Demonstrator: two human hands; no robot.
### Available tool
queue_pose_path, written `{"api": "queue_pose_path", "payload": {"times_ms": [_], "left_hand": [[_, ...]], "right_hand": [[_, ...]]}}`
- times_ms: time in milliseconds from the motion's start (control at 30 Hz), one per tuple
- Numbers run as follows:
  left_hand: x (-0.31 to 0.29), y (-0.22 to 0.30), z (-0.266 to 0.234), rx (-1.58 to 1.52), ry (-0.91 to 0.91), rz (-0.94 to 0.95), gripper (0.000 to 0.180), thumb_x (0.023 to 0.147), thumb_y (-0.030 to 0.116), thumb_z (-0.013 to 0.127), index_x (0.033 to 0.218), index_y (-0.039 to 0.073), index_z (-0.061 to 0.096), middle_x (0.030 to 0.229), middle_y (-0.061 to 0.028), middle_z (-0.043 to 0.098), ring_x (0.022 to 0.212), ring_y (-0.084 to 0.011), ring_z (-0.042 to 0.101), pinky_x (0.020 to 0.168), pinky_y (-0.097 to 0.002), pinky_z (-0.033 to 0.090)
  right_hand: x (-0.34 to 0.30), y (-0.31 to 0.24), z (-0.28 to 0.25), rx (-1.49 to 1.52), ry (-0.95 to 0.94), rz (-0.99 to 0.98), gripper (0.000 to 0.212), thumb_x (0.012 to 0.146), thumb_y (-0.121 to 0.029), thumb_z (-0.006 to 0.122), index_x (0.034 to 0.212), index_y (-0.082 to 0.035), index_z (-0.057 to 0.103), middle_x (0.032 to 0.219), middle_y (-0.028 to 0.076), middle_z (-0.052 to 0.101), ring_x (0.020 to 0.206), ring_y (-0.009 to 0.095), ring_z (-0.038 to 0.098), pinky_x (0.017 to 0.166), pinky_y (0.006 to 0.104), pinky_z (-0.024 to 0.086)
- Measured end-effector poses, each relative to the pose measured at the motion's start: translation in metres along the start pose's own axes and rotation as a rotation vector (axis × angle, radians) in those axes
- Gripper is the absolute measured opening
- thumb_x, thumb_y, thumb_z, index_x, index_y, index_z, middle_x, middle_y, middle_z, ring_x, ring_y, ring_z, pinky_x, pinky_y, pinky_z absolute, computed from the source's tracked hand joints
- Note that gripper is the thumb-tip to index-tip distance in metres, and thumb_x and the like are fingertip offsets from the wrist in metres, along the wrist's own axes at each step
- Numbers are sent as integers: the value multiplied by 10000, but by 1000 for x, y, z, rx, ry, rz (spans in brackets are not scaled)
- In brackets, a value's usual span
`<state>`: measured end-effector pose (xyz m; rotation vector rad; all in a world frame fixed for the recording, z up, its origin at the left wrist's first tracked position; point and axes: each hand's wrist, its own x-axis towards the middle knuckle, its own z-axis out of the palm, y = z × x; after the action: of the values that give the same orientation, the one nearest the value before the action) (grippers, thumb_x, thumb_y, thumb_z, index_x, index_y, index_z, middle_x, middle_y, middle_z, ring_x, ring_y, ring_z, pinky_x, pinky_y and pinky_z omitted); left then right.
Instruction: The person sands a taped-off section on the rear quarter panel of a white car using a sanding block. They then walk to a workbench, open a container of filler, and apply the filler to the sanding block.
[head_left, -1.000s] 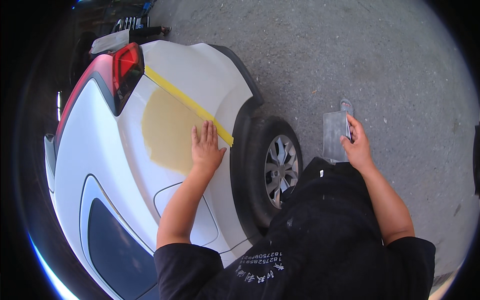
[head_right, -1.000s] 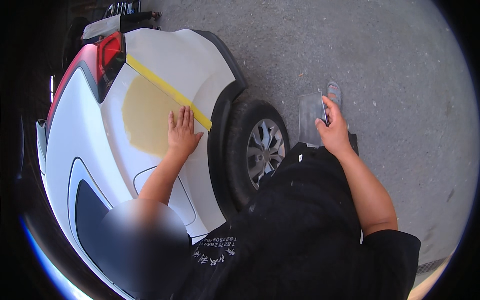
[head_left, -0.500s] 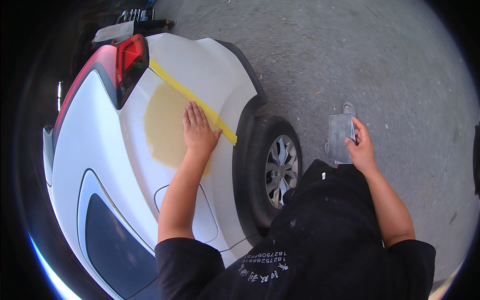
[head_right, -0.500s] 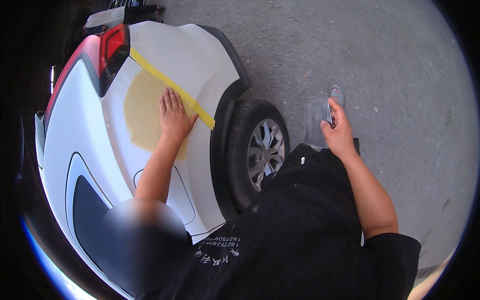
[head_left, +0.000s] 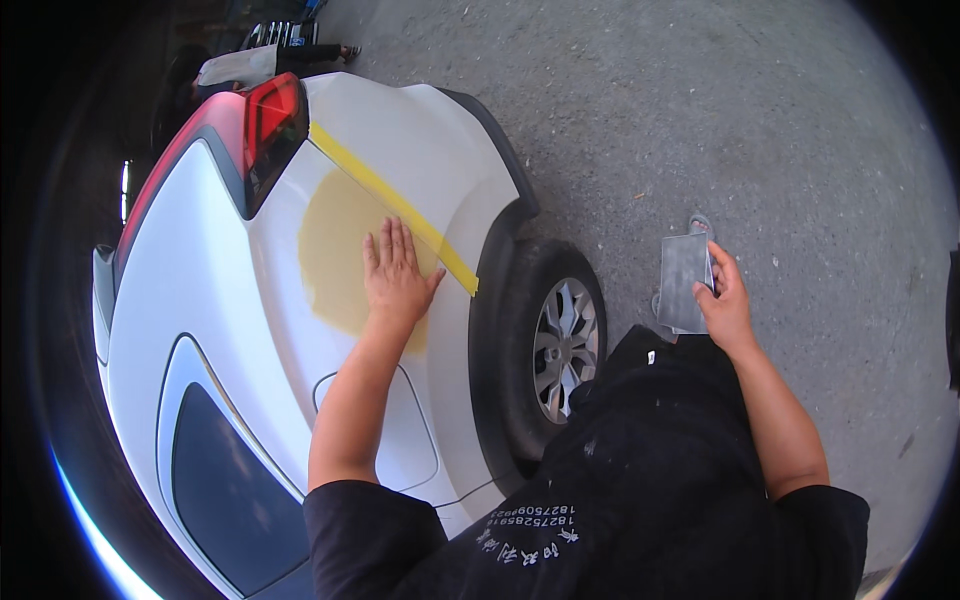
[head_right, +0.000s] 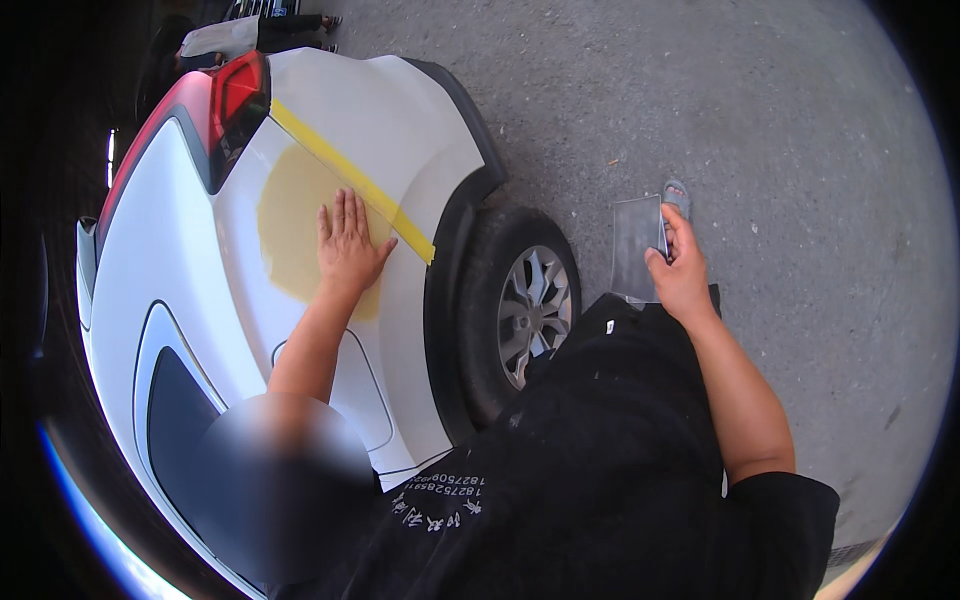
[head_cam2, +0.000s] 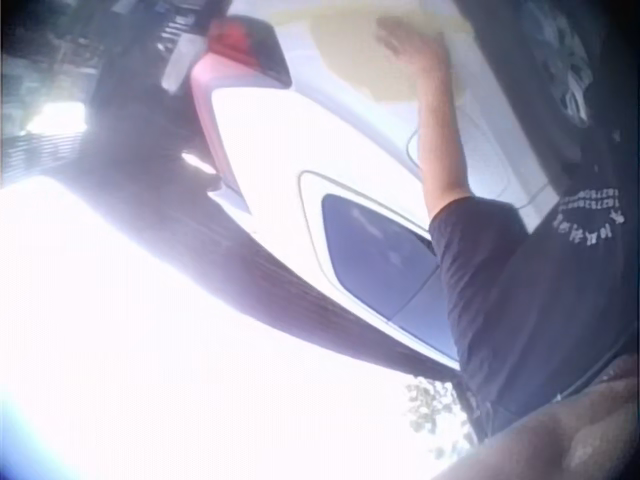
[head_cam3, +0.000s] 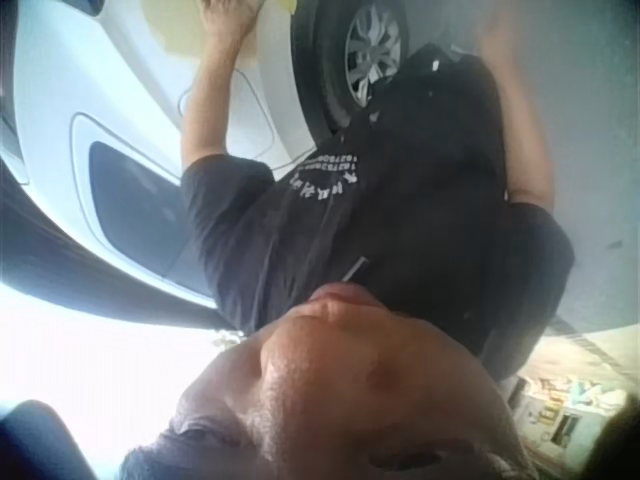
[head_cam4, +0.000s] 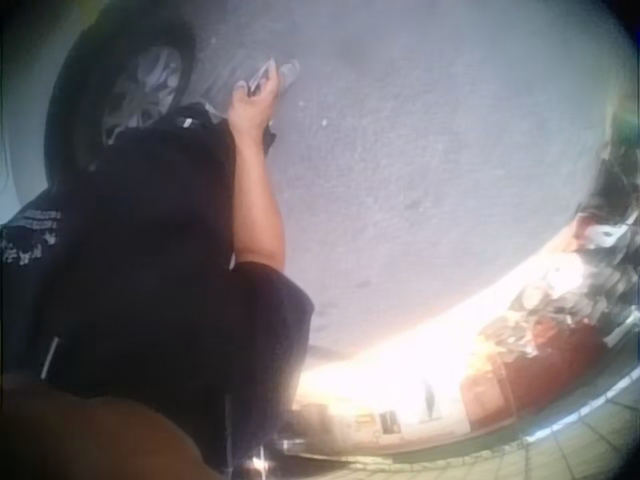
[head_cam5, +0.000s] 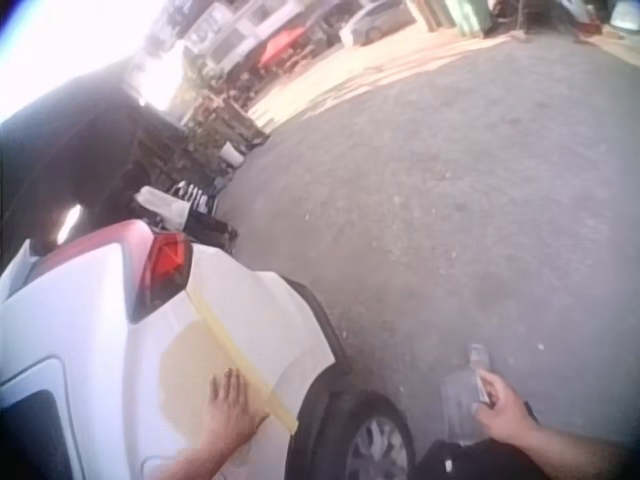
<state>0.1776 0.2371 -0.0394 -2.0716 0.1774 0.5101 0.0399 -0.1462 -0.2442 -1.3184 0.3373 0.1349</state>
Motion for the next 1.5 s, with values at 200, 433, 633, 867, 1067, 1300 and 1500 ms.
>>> {"api": "queue_pose_path", "payload": {"times_ms": [200,433,633,867,1067,1300,1500], "left_hand": [[53,-62,-27,38,101,-252,838,927,584,358,1504,18,138,1587,-110,101,1473,-236,3,1168,-485,-22],[42,-14,-22,71,-39,-117,893,910,603,383,1490,-28,134,1580,-159,82,1469,-287,-8,1178,-447,-5],[-1,20,6,30,-29,39,906,903,626,379,1484,-33,161,1574,-169,104,1465,-303,30,1182,-434,12],[-52,32,29,-19,9,198,885,904,632,366,1485,-12,192,1572,-132,153,1467,-260,63,1181,-447,15],[-38,-53,2,-127,192,-92,814,917,591,375,1503,57,193,1584,-56,144,1471,-205,40,1173,-479,-25],[-35,-52,-2,-133,212,-196,836,913,596,380,1496,28,191,1583,-104,124,1471,-236,38,1179,-454,-8],[-94,49,40,-158,34,165,884,887,607,434,1477,-15,220,1559,-164,183,1462,-286,91,1181,-436,28]], "right_hand": [[3,-8,-1,0,-1,37,593,845,67,518,1405,19,330,1161,116,564,1038,144,570,910,277,443],[3,-12,-7,-13,16,35,598,845,71,521,1408,2,334,1110,109,578,984,134,576,856,263,452],[4,-24,3,-74,-6,27,594,841,72,531,1401,-1,345,1076,100,572,951,125,570,831,256,457],[-4,-26,6,-94,-31,-24,614,827,89,518,1404,-3,329,1158,122,563,1058,161,568,911,282,441],[-10,-28,10,-69,26,-70,599,835,82,530,1397,5,339,1110,118,591,994,145,586,863,268,462],[-21,-33,18,-102,-39,-59,610,836,84,526,1406,5,324,1158,142,581,1047,166,583,905,286,453],[-27,-39,18,-131,-33,-104,615,835,86,531,1408,4,322,1172,143,571,1054,165,573,908,283,446]]}}
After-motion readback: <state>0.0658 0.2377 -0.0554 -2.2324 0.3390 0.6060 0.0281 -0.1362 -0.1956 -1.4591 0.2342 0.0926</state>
